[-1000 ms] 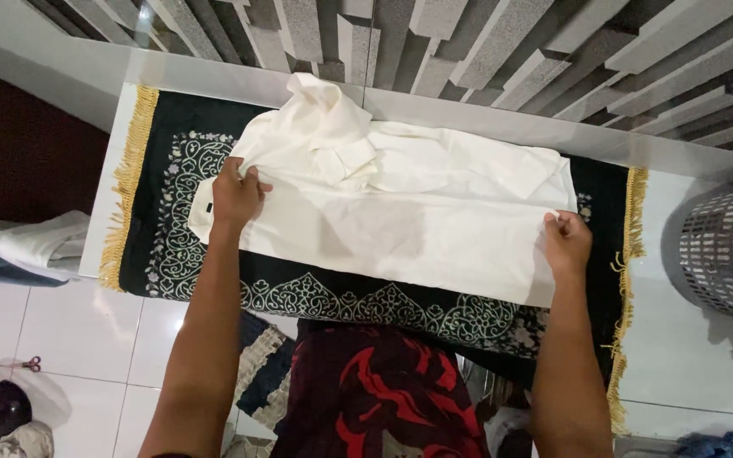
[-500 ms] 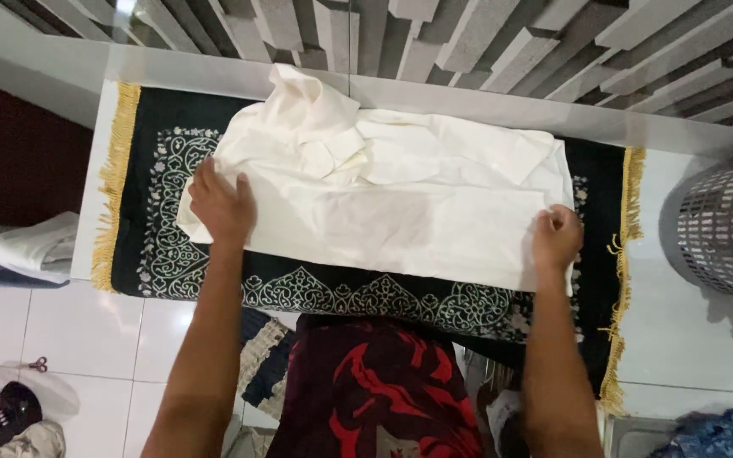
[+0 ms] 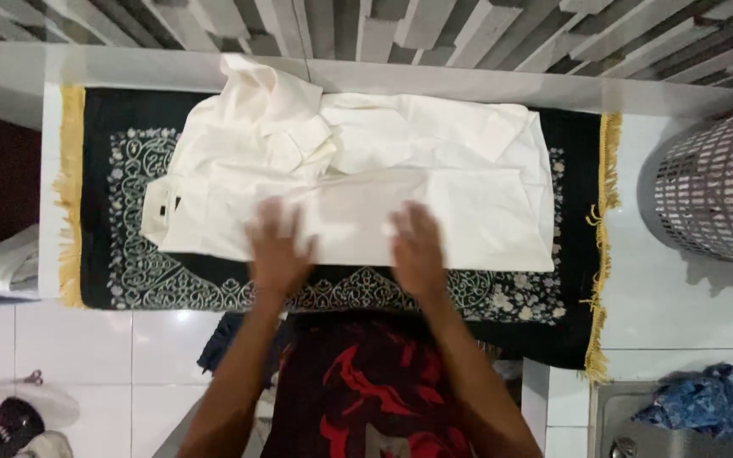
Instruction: The person lays a white shirt on a patterned cloth, smooths it, folds the sleeves inward, then folds the shirt in half and in thirds to create a compact rectangle. The folded shirt is placed on the cloth.
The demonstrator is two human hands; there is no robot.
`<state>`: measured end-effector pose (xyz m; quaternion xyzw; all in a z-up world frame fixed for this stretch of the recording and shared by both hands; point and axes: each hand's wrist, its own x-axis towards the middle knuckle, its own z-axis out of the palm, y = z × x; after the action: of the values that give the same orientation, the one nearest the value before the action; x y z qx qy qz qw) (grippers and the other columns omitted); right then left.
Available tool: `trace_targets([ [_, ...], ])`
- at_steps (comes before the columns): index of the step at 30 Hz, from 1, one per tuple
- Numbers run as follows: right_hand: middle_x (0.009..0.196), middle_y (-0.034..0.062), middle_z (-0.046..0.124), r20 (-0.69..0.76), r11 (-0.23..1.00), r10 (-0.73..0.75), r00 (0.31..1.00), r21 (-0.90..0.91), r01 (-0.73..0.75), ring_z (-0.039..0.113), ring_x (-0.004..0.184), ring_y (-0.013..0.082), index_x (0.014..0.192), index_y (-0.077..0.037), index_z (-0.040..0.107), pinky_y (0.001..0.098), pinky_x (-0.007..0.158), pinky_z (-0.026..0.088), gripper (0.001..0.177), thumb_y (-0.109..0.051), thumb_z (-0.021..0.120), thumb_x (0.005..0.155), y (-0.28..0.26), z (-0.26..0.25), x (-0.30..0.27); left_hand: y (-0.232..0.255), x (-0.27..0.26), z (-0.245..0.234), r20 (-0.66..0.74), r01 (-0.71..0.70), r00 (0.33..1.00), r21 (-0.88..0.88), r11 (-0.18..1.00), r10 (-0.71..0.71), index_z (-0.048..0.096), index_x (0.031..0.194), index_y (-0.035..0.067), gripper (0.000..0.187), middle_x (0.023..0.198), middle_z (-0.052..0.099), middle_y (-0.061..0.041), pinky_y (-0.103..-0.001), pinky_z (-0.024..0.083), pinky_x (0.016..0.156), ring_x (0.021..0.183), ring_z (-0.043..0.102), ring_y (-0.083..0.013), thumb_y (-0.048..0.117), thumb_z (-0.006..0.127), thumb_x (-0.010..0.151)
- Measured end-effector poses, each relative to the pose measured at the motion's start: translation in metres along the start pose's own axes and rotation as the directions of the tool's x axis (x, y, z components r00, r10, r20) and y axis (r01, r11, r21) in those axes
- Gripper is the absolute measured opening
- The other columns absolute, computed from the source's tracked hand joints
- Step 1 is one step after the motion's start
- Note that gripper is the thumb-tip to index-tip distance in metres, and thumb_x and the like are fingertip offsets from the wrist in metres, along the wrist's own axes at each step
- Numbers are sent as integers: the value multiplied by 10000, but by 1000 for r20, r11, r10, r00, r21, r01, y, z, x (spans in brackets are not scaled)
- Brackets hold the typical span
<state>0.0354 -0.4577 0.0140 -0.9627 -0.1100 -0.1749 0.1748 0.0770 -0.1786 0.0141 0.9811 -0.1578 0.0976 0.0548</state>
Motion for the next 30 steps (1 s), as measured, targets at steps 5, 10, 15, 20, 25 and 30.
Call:
trace_targets([
  [5,1662,212,306,48,917,352,935,-219,-334,290,1476,505,1597,-164,424,636,1157,238,587,-228,570,1031,129,-41,-83,-109,-35,-31,137,303,939,108,947,-316,411,1628,186,773,1698,241,-270,-783,163,1132,1559,161,-480,595,499,978],
  [10,1632,245,360,-59,786,467,882,-428,-445,319,1430,583,1584,-91,437,741,1113,245,575,-279,581,1060,182,-33,-90,-105,-25,-23,190,535,835,-64,842,-516,258,1669,94,866,1702,57,-270,-798,-32,1135,1561,-25,-439,672,354,1031],
  [15,1561,217,477,102,788,352,931,-569,-235,394,1460,436,1496,-54,554,565,1238,198,453,-190,496,1068,67,4,-5,-15,11,-4,-63,304,952,56,951,-300,411,1555,-20,765,1614,322,-351,-768,87,1124,1514,242,-515,305,701,926],
  [20,1553,192,469,17,989,-61,998,135,59,424,1429,447,1468,-176,573,582,1185,314,534,-193,646,939,38,34,20,15,20,-4,173,386,912,-51,921,-372,355,1622,168,713,1708,146,-238,-705,42,1196,1580,54,-426,491,497,1002],
  [25,1450,263,566,-61,968,198,978,-145,-205,521,1340,469,1407,-40,617,611,1128,361,595,-213,765,858,140,-12,-16,-37,11,-14,191,554,807,82,829,-559,381,1632,195,728,1724,101,-214,-665,89,1231,1579,24,-422,603,426,1031],
  [30,1512,131,583,-183,779,427,886,-423,-463,557,1333,438,1385,-35,677,704,1051,369,550,-399,567,988,219,-15,-51,-42,14,-22,214,644,747,5,765,-630,213,1670,173,842,1700,7,-260,-698,26,1222,1563,-61,-439,649,389,998],
])
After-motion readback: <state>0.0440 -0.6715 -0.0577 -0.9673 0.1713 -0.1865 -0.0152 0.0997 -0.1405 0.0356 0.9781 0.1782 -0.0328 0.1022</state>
